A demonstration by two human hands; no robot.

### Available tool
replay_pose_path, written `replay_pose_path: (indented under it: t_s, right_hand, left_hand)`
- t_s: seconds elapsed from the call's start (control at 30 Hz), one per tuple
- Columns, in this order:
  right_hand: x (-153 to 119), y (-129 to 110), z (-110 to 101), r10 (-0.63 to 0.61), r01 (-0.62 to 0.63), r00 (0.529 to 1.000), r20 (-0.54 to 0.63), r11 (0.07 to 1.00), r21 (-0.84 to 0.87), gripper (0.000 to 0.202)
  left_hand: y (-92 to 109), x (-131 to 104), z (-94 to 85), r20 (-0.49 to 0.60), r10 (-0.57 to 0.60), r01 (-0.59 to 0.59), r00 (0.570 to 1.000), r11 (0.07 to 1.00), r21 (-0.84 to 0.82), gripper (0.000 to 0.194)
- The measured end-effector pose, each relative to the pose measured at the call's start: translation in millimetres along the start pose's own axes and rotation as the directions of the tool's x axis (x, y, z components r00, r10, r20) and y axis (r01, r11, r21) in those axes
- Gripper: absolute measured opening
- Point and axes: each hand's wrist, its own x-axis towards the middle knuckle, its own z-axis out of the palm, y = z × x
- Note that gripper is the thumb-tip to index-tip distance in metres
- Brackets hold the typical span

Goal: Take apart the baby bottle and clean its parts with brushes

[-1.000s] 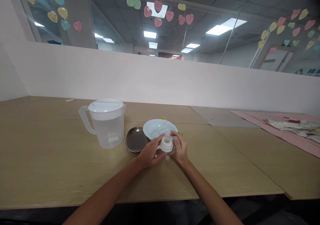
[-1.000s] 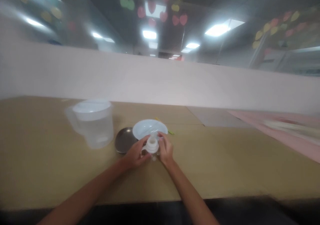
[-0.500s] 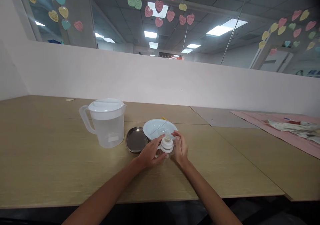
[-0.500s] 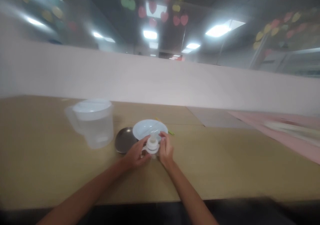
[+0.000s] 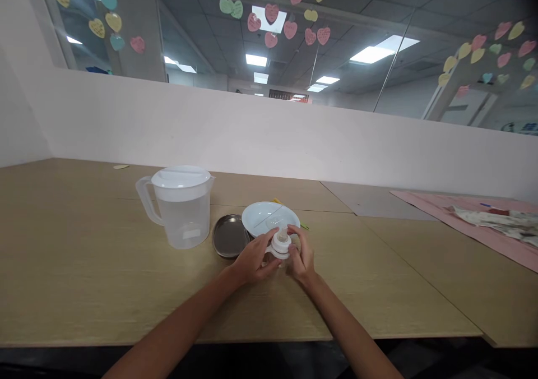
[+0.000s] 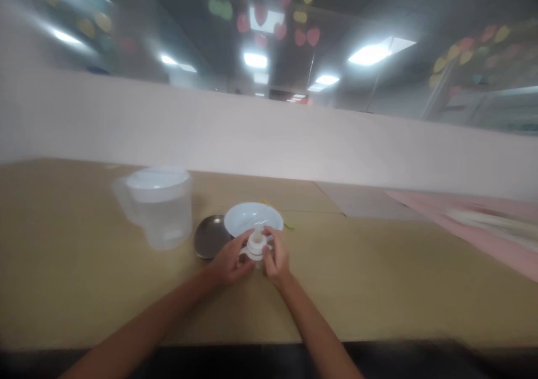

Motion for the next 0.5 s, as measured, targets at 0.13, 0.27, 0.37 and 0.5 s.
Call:
replay_pose_path:
  t_s: [0.13,0.27,0.37,0.5]
  right_hand:
    - [-0.5,0.6,2.7,0.117,-0.116,0.989,-0.095,0.993,0.014,0.036]
    - [0.4,-2.7,1.3,0.065,-0.066,0.996,-0.06,0.998,-0.017,0.037]
    - [3.2,-6.5,-1.1,-0.043,0.048,0.998,0.043,0.993,-0.108,0.041]
    - [7.2,-10.0,-1.9,-0.117,0.137,0.986,0.121,0.976,-0.172,0.04]
  left_hand:
    - [-0.8,-0.5,0.5,0.011,-0.012,0.012,1.0,1.0,0.013,0.066]
    - [-0.1,-0.5,-0.1,0.021,-0.029,0.029,0.999,1.0,0.005,0.066]
    - [1.6,0.0,-0.7,0.028,-0.041,0.041,0.999,0.999,-0.009,0.065]
    - [2.2,0.2,-0.8,0.017,-0.036,0.036,0.999,0.999,-0.001,0.065]
